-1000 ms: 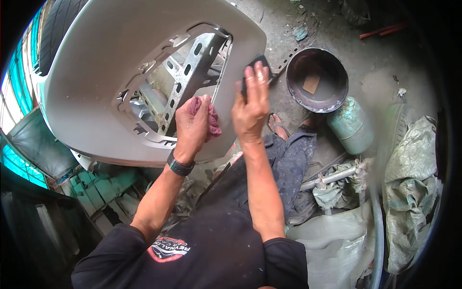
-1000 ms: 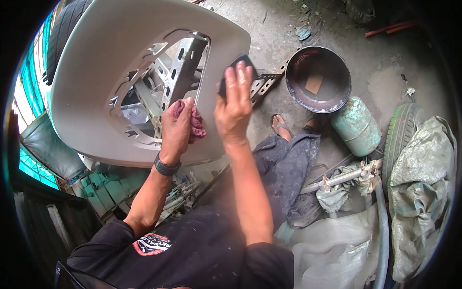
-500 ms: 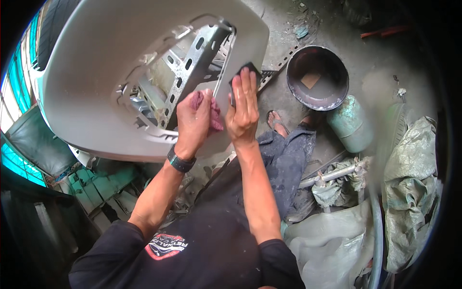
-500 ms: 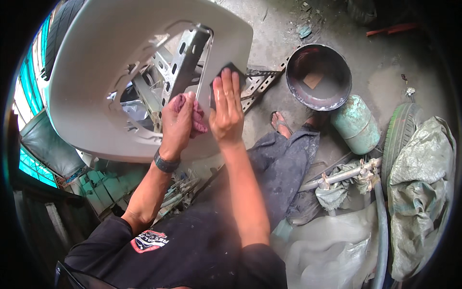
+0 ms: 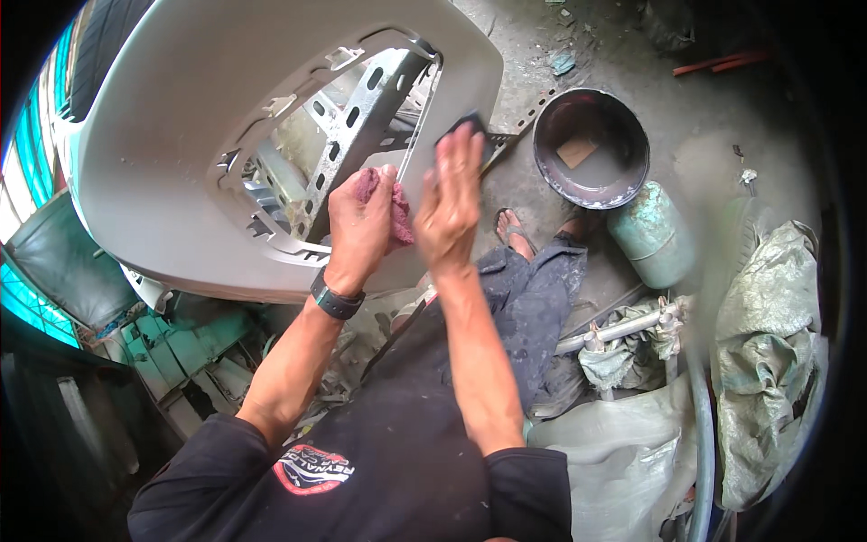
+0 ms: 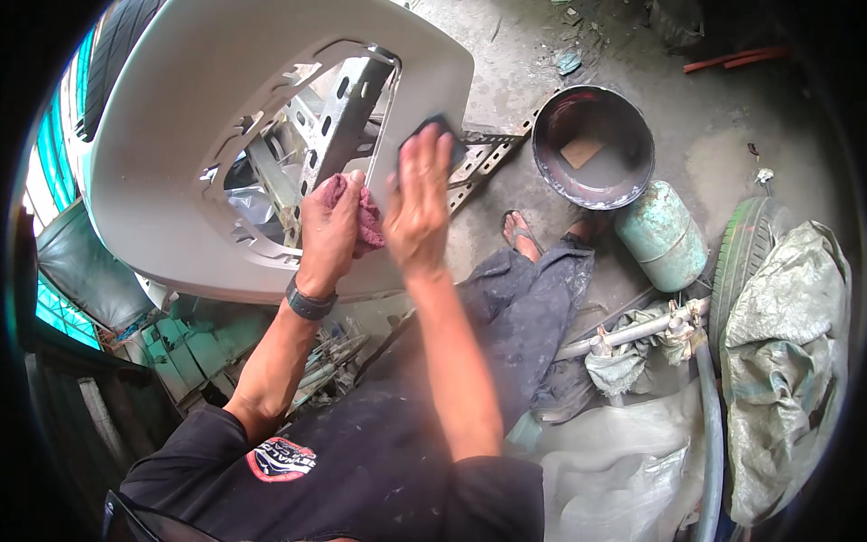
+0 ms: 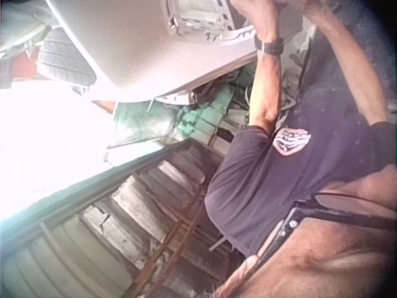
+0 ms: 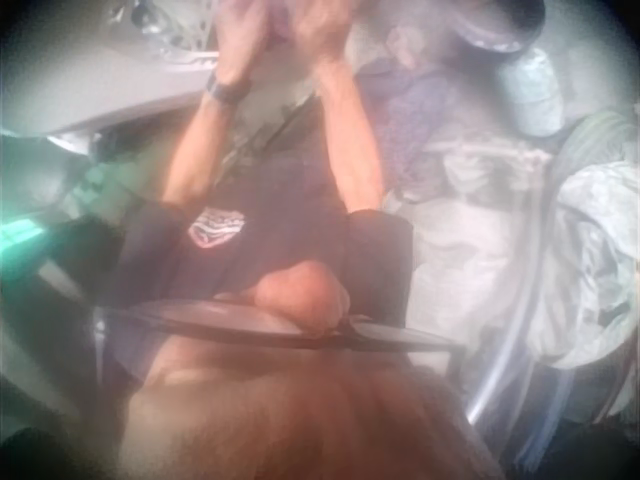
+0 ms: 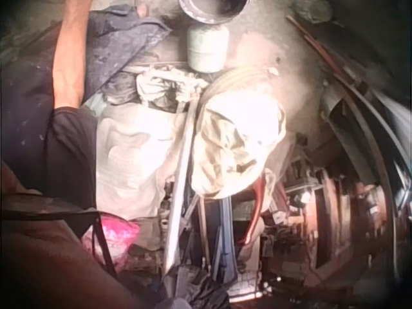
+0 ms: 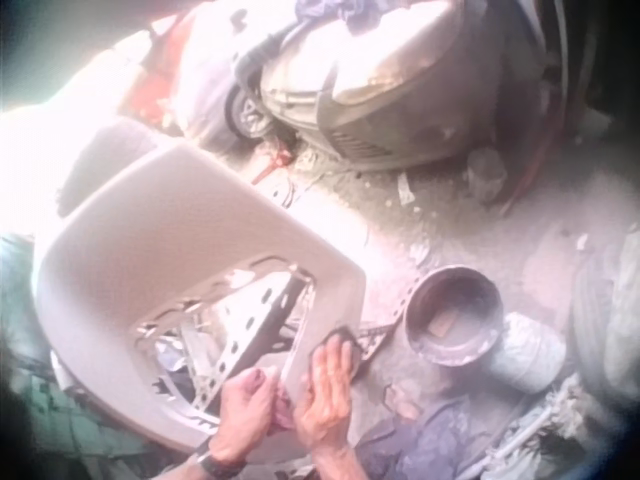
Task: The person sands the surface of a white car bumper using a sanding block and a cloth. They work on the edges and the main body of the bumper, occasionally dipping the sanding block into a bucket of water. The person rotates the bumper to access different areas while sanding.
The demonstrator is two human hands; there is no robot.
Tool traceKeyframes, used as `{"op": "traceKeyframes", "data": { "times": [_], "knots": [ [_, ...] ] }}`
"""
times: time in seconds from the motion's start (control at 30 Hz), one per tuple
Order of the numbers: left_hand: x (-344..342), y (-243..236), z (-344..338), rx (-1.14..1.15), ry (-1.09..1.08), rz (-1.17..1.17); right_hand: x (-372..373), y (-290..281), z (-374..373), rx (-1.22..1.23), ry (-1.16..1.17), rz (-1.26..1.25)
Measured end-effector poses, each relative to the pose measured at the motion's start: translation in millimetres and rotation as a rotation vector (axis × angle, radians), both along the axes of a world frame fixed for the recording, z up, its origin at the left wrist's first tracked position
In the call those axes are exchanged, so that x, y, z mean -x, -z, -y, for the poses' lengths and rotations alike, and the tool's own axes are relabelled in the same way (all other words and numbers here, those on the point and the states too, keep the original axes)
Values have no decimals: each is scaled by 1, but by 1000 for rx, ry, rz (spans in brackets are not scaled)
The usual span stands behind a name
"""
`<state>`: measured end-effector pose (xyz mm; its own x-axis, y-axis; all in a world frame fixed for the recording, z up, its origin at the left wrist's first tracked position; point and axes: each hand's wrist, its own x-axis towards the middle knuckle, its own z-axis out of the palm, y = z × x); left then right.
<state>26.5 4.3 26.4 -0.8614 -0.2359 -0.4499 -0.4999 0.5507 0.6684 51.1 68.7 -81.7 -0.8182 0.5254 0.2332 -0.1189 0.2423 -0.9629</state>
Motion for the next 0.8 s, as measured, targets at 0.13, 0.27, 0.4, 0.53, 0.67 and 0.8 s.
{"op": "traceKeyframes", "data": {
  "times": [0.13,0.27,0.4,0.53,0.67,0.8],
  "knots": [
    [-5,9,10,-5,64,-56,14,11,-8,-36,19,-15],
    [-4,8,8,4,56,-46,23,6,-18,-37,31,11],
    [-5,5,9,6,80,-46,4,4,-1,-48,-5,4],
    [-4,6,5,30,52,-38,24,11,-19,-6,24,52],
    [-4,2,5,0,35,-31,1,4,-2,-34,-19,0],
    [-4,2,1,25,34,-3,31,15,-24,-68,61,42]
  ]
}}
